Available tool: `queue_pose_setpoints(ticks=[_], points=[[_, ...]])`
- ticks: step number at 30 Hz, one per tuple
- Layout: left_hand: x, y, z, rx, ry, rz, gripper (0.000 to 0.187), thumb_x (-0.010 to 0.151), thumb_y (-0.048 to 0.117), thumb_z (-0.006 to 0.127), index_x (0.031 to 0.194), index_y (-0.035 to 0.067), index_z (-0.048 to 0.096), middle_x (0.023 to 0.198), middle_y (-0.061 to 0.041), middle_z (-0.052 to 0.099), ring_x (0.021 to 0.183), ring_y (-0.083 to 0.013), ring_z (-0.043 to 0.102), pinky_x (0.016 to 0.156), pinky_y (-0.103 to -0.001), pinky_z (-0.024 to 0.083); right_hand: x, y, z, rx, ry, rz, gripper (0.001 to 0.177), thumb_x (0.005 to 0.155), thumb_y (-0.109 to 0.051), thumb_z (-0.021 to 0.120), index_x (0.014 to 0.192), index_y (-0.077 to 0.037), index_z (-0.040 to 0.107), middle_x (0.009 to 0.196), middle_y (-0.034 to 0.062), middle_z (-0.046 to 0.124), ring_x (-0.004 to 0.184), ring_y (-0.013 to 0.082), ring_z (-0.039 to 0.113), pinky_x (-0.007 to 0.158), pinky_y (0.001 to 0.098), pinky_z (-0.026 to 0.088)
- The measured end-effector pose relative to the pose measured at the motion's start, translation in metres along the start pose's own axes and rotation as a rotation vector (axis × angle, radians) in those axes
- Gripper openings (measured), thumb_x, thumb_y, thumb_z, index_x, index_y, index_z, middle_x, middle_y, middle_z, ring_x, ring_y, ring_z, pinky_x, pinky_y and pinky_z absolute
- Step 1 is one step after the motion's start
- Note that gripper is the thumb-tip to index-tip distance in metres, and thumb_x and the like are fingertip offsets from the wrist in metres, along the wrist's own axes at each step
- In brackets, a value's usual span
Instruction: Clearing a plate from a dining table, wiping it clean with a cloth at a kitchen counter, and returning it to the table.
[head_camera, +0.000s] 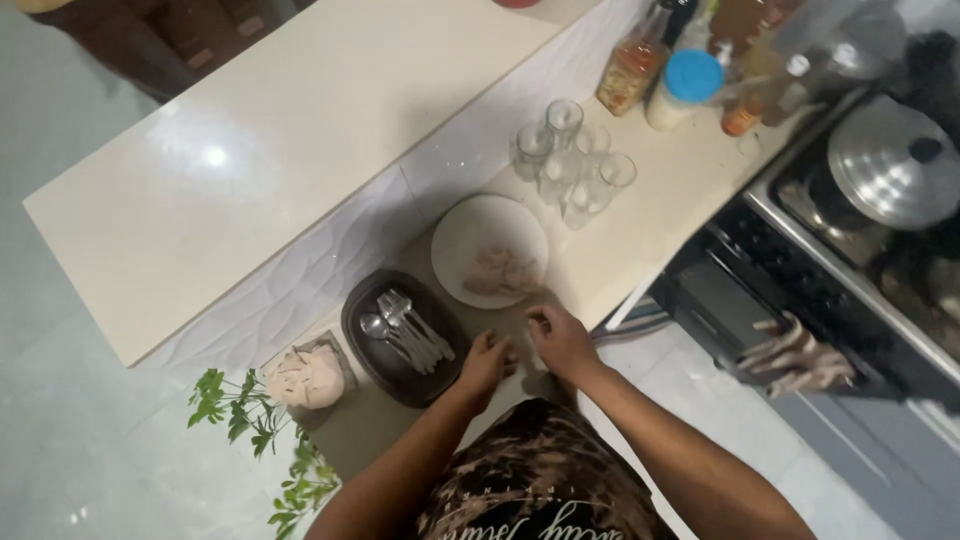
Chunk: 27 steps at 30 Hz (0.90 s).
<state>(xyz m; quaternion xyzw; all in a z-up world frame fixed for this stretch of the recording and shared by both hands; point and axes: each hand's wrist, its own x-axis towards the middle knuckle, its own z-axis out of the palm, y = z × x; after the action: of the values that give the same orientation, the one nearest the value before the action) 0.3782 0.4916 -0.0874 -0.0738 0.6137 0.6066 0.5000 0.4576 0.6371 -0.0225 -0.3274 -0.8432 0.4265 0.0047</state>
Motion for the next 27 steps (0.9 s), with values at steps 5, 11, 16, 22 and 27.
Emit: queue_pose_setpoints(ticks=[5,11,16,22,27], points=[[0.05,0.001,0.033,-0.047,0.287,0.069,0.08,0.098,0.03,0.068,0.154,-0.01,0.028,0.133,-0.036,0.051,0.113,-0.0356,0.061,0.095,-0.049,0.053,0.071,-0.006,-0.027,-0.099,-0.174,-0.218,0.032,0.101,-0.017,0.054,0.128,-0.003,0.065,0.109,0.0224,0.069,0.104,0.0415,0.069,0.089,0.0512,0.056],[0.104,-0.009,0.038,-0.585,0.625,0.017,0.073,0.095,0.022,0.07,0.153,0.002,0.029,0.137,-0.033,0.051,0.118,-0.047,0.061,0.1,-0.063,0.05,0.131,0.022,-0.014,-0.32,-0.371,-0.477,0.046,0.098,-0.018,0.054,0.143,-0.01,0.056,0.148,0.0238,0.052,0.131,0.0456,0.056,0.108,0.0554,0.046],[0.084,0.045,0.083,-0.655,0.791,0.037,0.071,0.089,0.038,0.079,0.141,0.002,0.049,0.128,-0.028,0.061,0.118,-0.0382,0.064,0.099,-0.053,0.053,0.153,0.049,-0.001,-0.398,-0.471,-0.519,0.059,0.098,-0.026,0.059,0.155,-0.028,0.045,0.152,0.0205,0.049,0.134,0.0438,0.054,0.113,0.0524,0.042],[0.103,0.048,0.078,-0.931,0.83,0.201,0.067,0.103,0.041,0.064,0.147,0.004,0.032,0.136,-0.027,0.053,0.123,-0.0405,0.059,0.103,-0.06,0.049,0.168,0.064,0.017,-0.369,-0.387,-0.634,0.053,0.094,-0.031,0.065,0.145,-0.032,0.053,0.143,0.0135,0.055,0.128,0.0379,0.06,0.106,0.047,0.046],[0.109,0.015,0.065,-0.87,0.769,0.279,0.053,0.108,0.036,0.053,0.154,0.021,0.031,0.137,-0.021,0.06,0.123,-0.035,0.062,0.103,-0.054,0.053,0.166,0.062,0.022,-0.326,-0.319,-0.706,0.042,0.084,-0.035,0.076,0.123,-0.03,0.065,0.126,0.0058,0.059,0.109,0.0365,0.067,0.089,0.0483,0.056]])
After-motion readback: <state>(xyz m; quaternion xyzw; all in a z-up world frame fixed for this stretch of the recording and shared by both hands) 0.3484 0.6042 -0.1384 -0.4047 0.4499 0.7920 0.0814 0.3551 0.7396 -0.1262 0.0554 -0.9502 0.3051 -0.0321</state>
